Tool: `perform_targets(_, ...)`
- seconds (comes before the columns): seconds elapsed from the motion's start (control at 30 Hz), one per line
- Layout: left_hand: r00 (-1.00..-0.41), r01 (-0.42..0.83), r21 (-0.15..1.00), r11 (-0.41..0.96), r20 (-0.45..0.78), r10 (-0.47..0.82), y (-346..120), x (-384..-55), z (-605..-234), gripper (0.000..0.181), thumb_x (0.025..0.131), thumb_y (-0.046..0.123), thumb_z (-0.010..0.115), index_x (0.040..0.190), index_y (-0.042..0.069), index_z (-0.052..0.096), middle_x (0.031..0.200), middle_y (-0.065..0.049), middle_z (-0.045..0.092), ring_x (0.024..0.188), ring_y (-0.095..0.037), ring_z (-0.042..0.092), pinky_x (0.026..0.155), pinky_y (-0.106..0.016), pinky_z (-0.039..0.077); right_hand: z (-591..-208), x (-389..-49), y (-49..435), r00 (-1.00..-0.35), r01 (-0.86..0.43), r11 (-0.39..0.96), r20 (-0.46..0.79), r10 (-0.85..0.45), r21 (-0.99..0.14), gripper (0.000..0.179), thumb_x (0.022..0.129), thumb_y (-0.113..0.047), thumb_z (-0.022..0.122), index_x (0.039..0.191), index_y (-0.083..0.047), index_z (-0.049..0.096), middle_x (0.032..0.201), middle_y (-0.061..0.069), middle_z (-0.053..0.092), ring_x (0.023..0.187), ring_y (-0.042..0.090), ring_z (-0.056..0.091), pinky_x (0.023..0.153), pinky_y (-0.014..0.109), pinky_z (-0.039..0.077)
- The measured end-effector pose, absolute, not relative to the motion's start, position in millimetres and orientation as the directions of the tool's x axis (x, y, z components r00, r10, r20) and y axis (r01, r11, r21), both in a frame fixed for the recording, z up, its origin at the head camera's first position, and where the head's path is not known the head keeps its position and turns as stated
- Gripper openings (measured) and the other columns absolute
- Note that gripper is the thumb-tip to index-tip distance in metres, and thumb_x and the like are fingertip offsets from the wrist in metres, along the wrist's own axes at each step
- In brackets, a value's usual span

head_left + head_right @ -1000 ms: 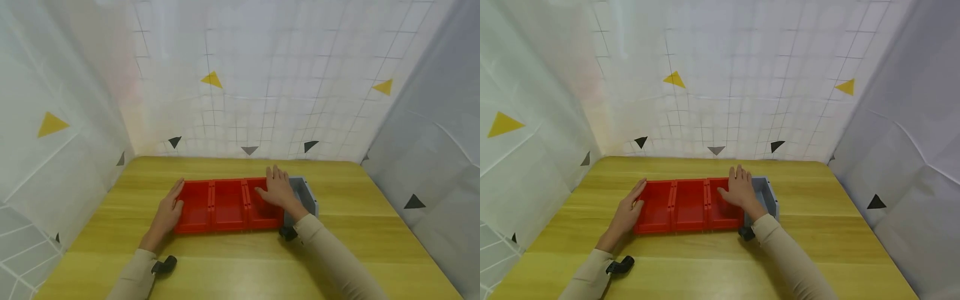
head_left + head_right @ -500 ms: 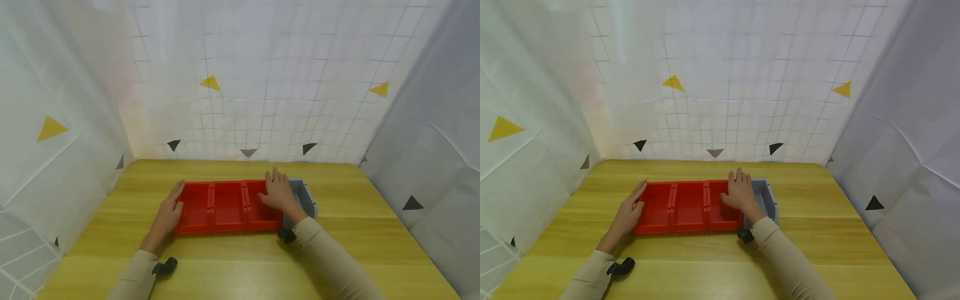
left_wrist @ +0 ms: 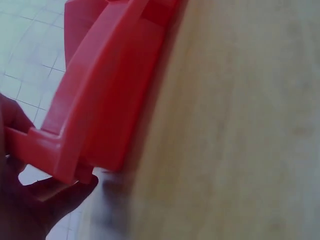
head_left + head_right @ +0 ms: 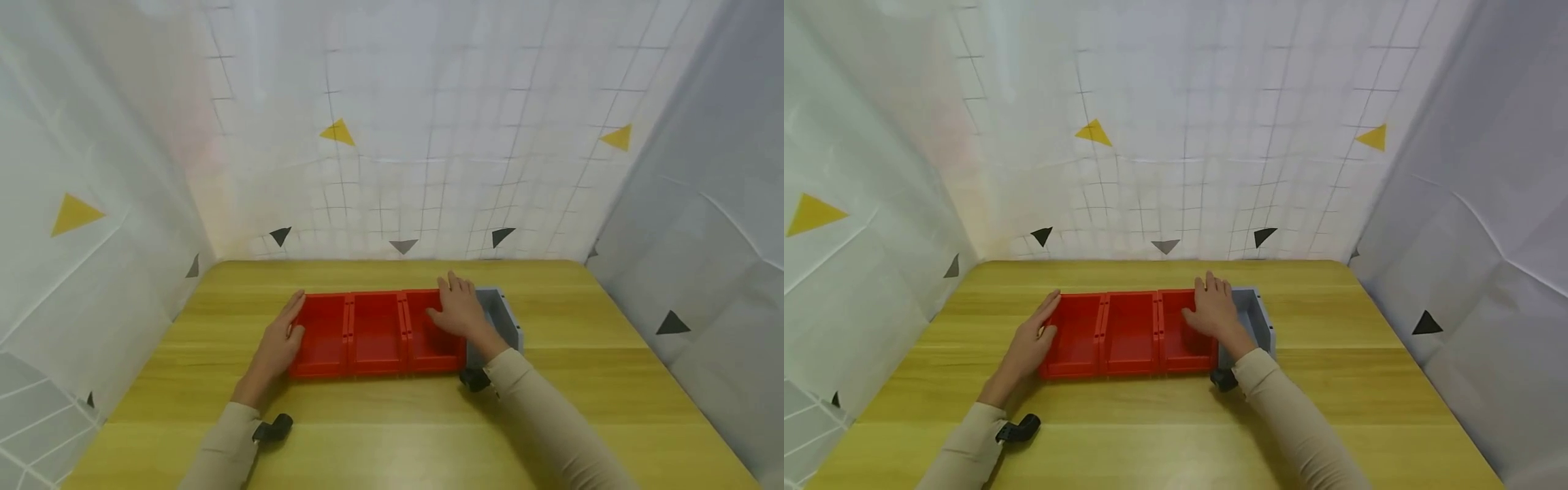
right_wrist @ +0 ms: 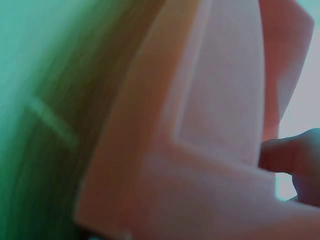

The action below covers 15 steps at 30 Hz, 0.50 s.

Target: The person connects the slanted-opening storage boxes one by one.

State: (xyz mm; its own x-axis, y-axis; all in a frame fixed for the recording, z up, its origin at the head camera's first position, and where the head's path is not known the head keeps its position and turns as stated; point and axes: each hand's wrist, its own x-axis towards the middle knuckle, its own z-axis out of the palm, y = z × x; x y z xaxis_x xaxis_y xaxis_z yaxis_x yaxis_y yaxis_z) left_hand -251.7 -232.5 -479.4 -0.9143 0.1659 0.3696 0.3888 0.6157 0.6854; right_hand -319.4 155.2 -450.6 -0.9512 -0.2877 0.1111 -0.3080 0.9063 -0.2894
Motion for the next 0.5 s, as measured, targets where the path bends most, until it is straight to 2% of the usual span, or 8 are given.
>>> perform_targets(0.1,-0.919,0.386,0.688,0.615,0.348,0.188,-236,-251,-475,0.064,0.101,0.000,0.051,0.162,0.002,0.033,0.170,-0.003,0.024,0.153,-0.030,0.025,0.117,-0.054,0.030,-449,-318,159,-0.950,-0.313,0.884,0.120,-0.290,-0.347,0.079,0.098,-0.033,0.067,0.157,0.009,0.034,0.163,0.032,0.024,0.149,0.049,0.023,0.122,0.060,0.010)
perform_targets(0.23,-0.935,0.355,0.730,0.585,0.293,0.202,-245,-248,-462,0.068,0.101,0.005,0.058,0.164,0.008,0.033,0.171,-0.004,0.021,0.153,-0.036,0.025,0.112,-0.060,0.036,-443,-314,171,-0.938,-0.347,0.810,0.160,-0.308,-0.473,0.075,0.101,-0.030,0.065,0.156,0.010,0.034,0.161,0.033,0.028,0.148,0.050,0.026,0.120,0.062,0.017)
perform_targets(0.33,-0.947,0.322,0.726,0.608,0.247,0.207,-247,-246,-451,0.074,0.101,0.011,0.063,0.166,0.009,0.028,0.172,-0.007,0.016,0.153,-0.040,0.022,0.113,-0.063,0.032,-439,-313,187,-0.926,-0.377,0.779,0.196,-0.322,-0.501,0.074,0.104,-0.032,0.062,0.157,0.011,0.032,0.160,0.032,0.031,0.147,0.050,0.028,0.118,0.064,0.021)
perform_targets(0.4,-0.944,0.330,0.675,0.660,0.230,0.237,-243,-247,-449,0.076,0.100,0.011,0.063,0.165,0.003,0.025,0.172,-0.014,0.016,0.152,-0.042,0.022,0.116,-0.062,0.028,-438,-312,198,-0.924,-0.382,0.784,0.209,-0.320,-0.489,0.073,0.105,-0.034,0.060,0.157,0.009,0.032,0.160,0.032,0.032,0.147,0.049,0.028,0.119,0.065,0.019)
perform_targets(0.5,-0.937,0.348,0.587,0.731,0.214,0.275,-235,-246,-453,0.078,0.098,0.007,0.062,0.163,-0.005,0.020,0.171,-0.020,0.013,0.150,-0.047,0.025,0.116,-0.062,0.028,-437,-310,209,-0.918,-0.395,0.805,0.223,-0.328,-0.443,0.072,0.104,-0.035,0.059,0.157,0.007,0.035,0.159,0.032,0.034,0.147,0.049,0.028,0.118,0.069,0.011)
